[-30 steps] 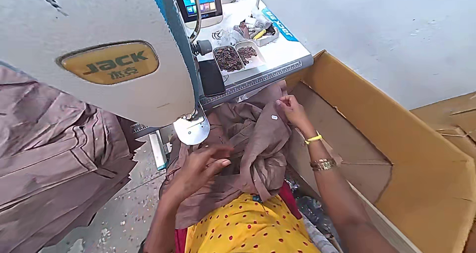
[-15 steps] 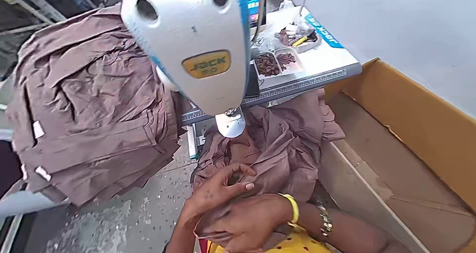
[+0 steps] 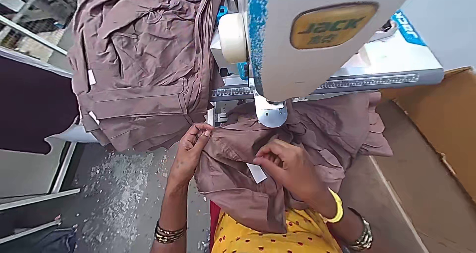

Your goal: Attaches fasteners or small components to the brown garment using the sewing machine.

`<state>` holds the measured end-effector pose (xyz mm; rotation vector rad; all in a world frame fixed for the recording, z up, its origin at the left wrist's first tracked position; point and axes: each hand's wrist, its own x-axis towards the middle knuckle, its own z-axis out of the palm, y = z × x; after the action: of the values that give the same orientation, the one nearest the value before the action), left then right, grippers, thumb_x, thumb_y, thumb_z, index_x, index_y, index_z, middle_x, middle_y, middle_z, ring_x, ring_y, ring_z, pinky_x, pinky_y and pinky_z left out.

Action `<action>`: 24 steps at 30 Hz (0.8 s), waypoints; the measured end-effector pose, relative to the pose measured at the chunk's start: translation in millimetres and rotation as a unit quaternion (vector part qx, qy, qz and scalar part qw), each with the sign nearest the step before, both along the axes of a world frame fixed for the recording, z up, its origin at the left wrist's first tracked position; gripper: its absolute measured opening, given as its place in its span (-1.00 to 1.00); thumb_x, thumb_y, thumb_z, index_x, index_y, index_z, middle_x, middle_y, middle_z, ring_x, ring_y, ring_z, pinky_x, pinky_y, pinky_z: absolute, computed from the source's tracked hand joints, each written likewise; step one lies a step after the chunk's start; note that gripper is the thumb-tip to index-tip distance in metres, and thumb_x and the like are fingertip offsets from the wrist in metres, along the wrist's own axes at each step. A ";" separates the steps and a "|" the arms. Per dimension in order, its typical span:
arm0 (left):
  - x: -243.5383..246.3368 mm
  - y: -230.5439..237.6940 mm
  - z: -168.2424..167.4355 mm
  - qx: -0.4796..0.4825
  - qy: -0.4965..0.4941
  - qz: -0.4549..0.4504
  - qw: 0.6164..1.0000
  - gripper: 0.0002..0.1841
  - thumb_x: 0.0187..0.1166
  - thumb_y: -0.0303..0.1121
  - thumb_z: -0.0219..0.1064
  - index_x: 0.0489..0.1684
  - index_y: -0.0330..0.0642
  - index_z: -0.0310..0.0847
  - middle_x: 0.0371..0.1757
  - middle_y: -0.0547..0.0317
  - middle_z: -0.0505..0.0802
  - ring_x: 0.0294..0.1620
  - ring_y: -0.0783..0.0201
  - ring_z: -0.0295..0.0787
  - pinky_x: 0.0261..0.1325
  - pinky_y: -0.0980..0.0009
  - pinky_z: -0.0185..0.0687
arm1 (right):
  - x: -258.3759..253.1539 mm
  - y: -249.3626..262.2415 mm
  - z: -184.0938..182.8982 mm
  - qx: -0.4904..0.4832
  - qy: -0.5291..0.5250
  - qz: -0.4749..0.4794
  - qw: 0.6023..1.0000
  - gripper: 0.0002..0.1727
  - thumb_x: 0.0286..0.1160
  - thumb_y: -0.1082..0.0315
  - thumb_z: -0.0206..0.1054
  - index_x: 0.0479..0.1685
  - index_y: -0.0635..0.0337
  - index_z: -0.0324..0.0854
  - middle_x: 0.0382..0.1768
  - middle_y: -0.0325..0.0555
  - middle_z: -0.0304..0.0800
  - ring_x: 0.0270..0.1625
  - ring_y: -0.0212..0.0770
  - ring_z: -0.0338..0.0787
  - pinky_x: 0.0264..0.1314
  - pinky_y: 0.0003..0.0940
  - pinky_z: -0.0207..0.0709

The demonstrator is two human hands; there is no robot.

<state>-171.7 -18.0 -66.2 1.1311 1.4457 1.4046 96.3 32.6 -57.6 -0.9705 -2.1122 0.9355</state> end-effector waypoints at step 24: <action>77.4 44.3 3.8 0.073 -0.054 -0.168 0.982 -0.82 0.73 -0.16 0.25 -0.20 0.00 0.66 -0.30 0.62 0.74 -0.24 0.74 0.64 -0.14 0.70 0.57 | 8.6 53.4 22.9 0.022 0.145 -0.058 0.988 -0.79 0.63 0.25 0.35 -0.20 0.25 0.68 -0.40 -0.32 0.80 -0.44 -0.63 0.72 -0.38 -0.69 0.65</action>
<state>-94.3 26.3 -62.4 1.3019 1.0317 1.3241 104.9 86.0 -34.7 -0.8685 -1.8068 0.9077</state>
